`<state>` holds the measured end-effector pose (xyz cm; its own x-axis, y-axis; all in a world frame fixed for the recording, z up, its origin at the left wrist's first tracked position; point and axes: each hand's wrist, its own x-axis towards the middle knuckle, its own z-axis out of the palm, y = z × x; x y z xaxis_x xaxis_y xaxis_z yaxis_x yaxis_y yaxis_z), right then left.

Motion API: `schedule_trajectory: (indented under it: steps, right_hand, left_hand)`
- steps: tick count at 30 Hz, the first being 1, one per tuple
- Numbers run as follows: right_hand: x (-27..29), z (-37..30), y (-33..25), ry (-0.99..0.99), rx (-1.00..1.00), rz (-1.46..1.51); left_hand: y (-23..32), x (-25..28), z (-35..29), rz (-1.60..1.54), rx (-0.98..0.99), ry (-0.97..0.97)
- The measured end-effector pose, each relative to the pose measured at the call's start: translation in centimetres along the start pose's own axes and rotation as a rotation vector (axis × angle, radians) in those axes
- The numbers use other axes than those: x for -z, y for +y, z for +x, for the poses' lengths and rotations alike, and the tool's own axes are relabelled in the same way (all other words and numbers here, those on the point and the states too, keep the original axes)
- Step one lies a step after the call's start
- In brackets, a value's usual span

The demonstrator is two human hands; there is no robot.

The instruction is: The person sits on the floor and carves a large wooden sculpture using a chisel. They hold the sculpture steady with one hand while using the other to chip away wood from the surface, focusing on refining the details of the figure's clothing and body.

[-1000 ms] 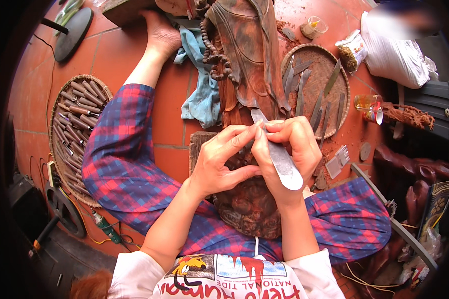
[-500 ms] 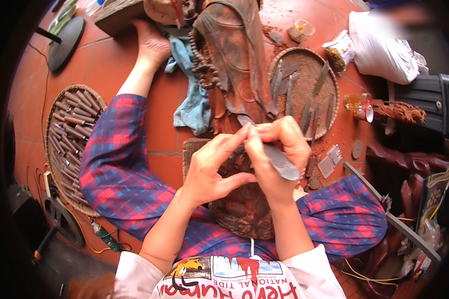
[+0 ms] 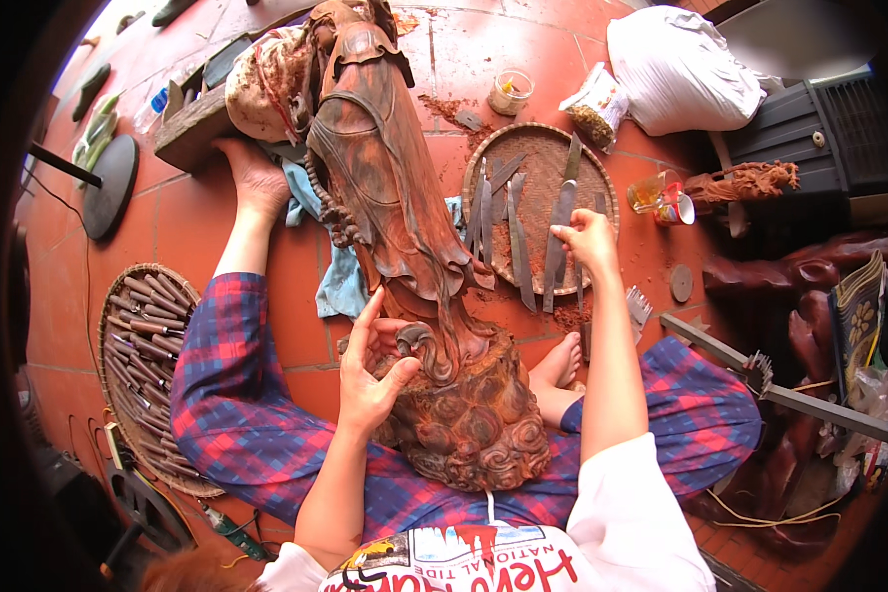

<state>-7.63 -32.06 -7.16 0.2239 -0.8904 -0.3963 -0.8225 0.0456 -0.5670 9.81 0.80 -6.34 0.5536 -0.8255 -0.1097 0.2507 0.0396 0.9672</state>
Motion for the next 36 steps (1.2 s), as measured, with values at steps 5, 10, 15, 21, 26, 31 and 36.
schedule_trajectory:
  steps: [5, 10, 15, 21, 26, 31, 36]
  right_hand:
    - [-5.5, 6.1, 6.7, 0.102, -0.075, -0.261]
    - [-8.3, 6.7, 6.6, 0.300, 0.005, -0.242]
    - [-8.2, 4.6, 4.0, 0.230, 0.069, -0.119]
    - [-5.1, 5.3, 9.5, 0.320, -0.098, 0.204]
    - [-1.9, 5.6, 14.2, 0.416, -0.259, 0.265]
    - [0.0, 5.7, 16.2, 0.416, -0.331, 0.121]
    - [0.2, 6.6, 18.3, 0.521, -0.257, -0.009]
  left_hand:
    - [-0.4, -0.3, -0.2, -0.154, 0.077, 0.032]
    - [-0.8, -0.2, -0.3, -0.048, 0.075, 0.058]
    - [-1.0, -0.2, -0.5, -0.013, 0.036, 0.097]
    - [-0.8, -0.7, -0.3, -0.065, 0.067, 0.082]
    - [-0.9, -0.6, -0.3, -0.065, 0.071, 0.078]
    - [-0.2, -0.7, -0.3, -0.121, 0.096, 0.085]
    - [-0.6, -0.7, -0.2, -0.119, 0.087, 0.087]
